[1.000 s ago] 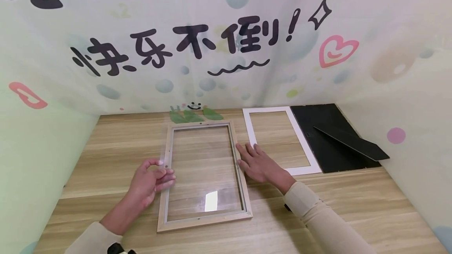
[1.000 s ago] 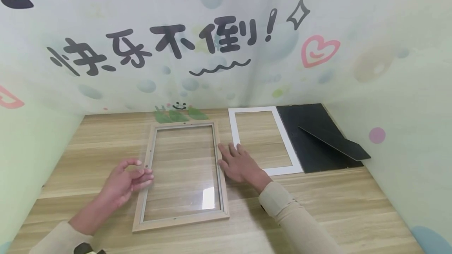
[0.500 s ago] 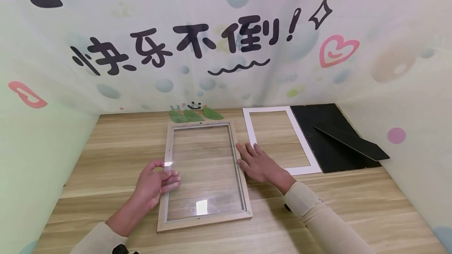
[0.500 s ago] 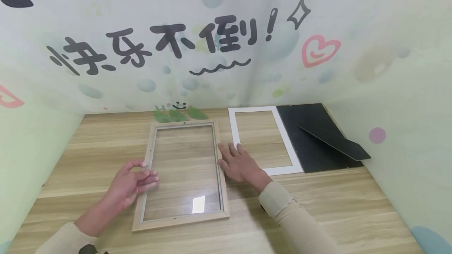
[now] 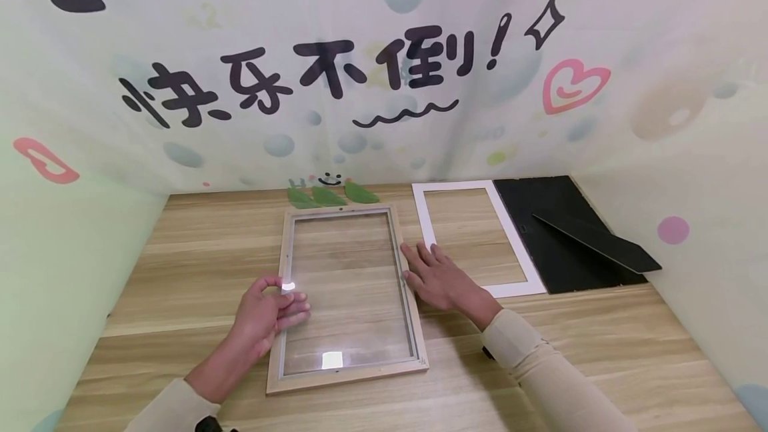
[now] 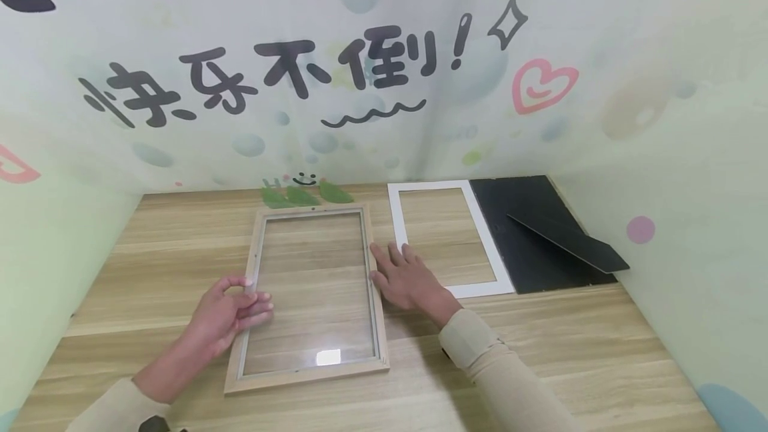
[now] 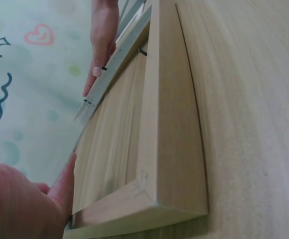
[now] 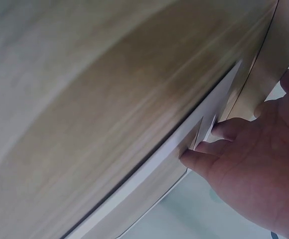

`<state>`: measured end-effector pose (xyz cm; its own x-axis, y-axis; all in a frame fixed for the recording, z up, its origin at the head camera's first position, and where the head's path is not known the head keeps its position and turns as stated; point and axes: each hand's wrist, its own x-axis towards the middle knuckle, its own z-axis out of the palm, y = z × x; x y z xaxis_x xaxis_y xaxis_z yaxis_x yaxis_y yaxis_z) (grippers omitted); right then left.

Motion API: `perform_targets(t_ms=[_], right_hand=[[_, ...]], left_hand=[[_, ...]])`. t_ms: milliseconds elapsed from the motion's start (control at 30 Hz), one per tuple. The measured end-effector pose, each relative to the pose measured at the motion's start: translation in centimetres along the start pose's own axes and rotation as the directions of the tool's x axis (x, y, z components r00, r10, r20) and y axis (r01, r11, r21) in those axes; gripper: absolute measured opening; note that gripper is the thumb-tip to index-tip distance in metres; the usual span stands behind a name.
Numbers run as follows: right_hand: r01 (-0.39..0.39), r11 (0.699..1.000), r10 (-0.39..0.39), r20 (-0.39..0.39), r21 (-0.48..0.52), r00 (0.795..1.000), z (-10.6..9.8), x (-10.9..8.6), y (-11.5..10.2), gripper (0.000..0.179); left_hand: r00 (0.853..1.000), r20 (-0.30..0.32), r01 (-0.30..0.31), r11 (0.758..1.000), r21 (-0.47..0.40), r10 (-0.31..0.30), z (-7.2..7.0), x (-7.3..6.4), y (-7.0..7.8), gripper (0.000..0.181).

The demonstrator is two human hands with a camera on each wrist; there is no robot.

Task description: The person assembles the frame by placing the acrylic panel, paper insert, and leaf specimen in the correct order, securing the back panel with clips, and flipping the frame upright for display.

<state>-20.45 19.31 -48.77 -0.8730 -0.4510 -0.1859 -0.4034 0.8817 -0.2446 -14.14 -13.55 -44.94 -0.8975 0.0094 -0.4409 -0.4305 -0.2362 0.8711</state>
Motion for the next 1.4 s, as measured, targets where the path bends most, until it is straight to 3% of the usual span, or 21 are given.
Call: perform_targets(t_ms=[233, 600, 833, 1167, 1400], right_hand=[[0.01, 1.0, -0.01, -0.004, -0.018, 1.0, -0.26, -0.15, -0.29, 0.06], [0.013, 0.999, -0.013, 0.005, -0.04, 1.0, -0.62, -0.1, -0.67, 0.06], [0.001, 0.999, 0.0, 0.014, -0.046, 1.0, -0.71, -0.15, -0.73, 0.06], [0.01, 0.999, -0.01, 0.004, -0.032, 1.0, -0.5, -0.29, -0.43, 0.06], [0.017, 0.999, -0.016, 0.005, -0.044, 1.0, -0.68, -0.37, -0.5, 0.06]], left_hand=[[1.0, -0.007, -0.001, 0.999, 0.033, 0.001, 0.09, -0.03, -0.02, 0.027], [0.998, -0.069, 0.012, 0.989, 0.147, -0.002, 0.05, 0.01, 0.17, 0.035], [0.996, -0.088, 0.018, 0.968, 0.249, 0.004, -0.02, -0.12, 0.45, 0.033], [0.999, -0.052, 0.027, 0.974, 0.227, -0.015, -0.42, 0.02, 0.29, 0.03], [0.998, -0.067, 0.03, 0.973, 0.23, -0.015, -0.46, 0.06, 0.28, 0.03]])
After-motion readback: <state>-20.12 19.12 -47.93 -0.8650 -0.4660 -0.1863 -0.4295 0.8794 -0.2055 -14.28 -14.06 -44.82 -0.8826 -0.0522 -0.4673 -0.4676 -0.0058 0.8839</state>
